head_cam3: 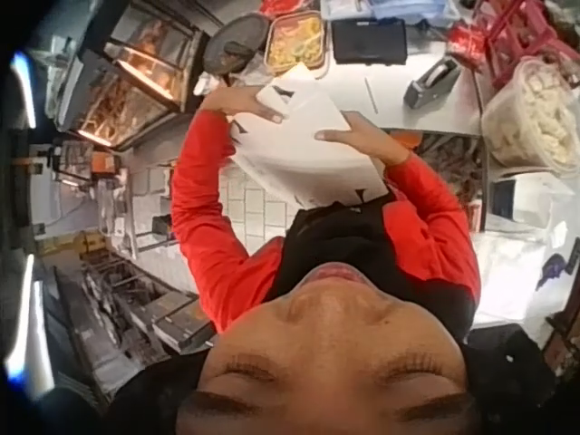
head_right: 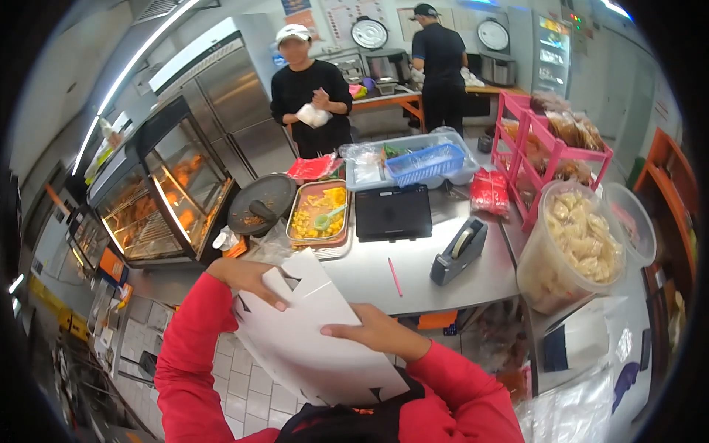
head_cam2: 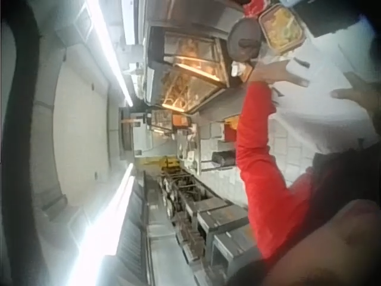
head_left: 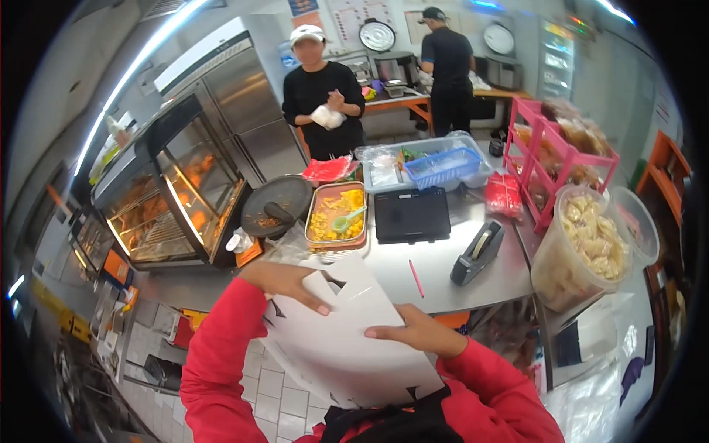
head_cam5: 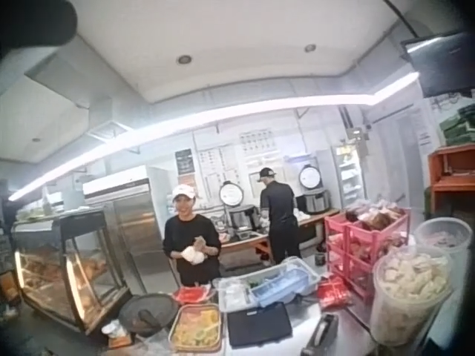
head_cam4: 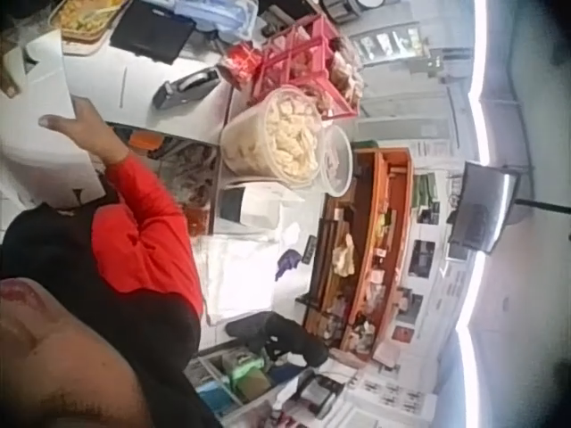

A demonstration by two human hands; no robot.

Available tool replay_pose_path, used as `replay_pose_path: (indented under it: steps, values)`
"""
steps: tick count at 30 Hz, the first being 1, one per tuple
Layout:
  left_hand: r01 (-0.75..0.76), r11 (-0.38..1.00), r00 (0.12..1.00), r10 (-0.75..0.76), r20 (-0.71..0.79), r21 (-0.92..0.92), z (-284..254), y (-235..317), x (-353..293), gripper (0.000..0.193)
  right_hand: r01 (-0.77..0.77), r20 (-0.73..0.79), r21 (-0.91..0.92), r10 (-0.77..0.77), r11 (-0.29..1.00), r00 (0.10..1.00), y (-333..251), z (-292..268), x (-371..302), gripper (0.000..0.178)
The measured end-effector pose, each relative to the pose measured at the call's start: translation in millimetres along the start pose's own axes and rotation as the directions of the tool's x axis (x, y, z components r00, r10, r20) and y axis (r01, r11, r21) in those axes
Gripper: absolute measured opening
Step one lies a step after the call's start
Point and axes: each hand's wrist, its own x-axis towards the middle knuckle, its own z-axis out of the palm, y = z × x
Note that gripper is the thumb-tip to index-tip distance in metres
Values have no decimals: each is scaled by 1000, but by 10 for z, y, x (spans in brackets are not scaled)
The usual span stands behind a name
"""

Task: Assembling and folding cardboard food boxes in a commercial kitchen.

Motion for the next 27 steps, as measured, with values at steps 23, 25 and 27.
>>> replay_pose_path:
  steps: [23,25,27]
  values:
    - [-114,820,981,5,192,561,-678,744,1415,55,52,-498,-227,-162,973,852,-81,-839,-197,53]
    - [-67,836,996,21,91,545,-560,817,1393,53,39,-497,-262,-170,964,851,-108,-953,-284,51]
    - [-147,876,984,81,160,459,-411,1016,1279,55,43,-416,-265,-155,963,896,-108,-1029,-422,48]
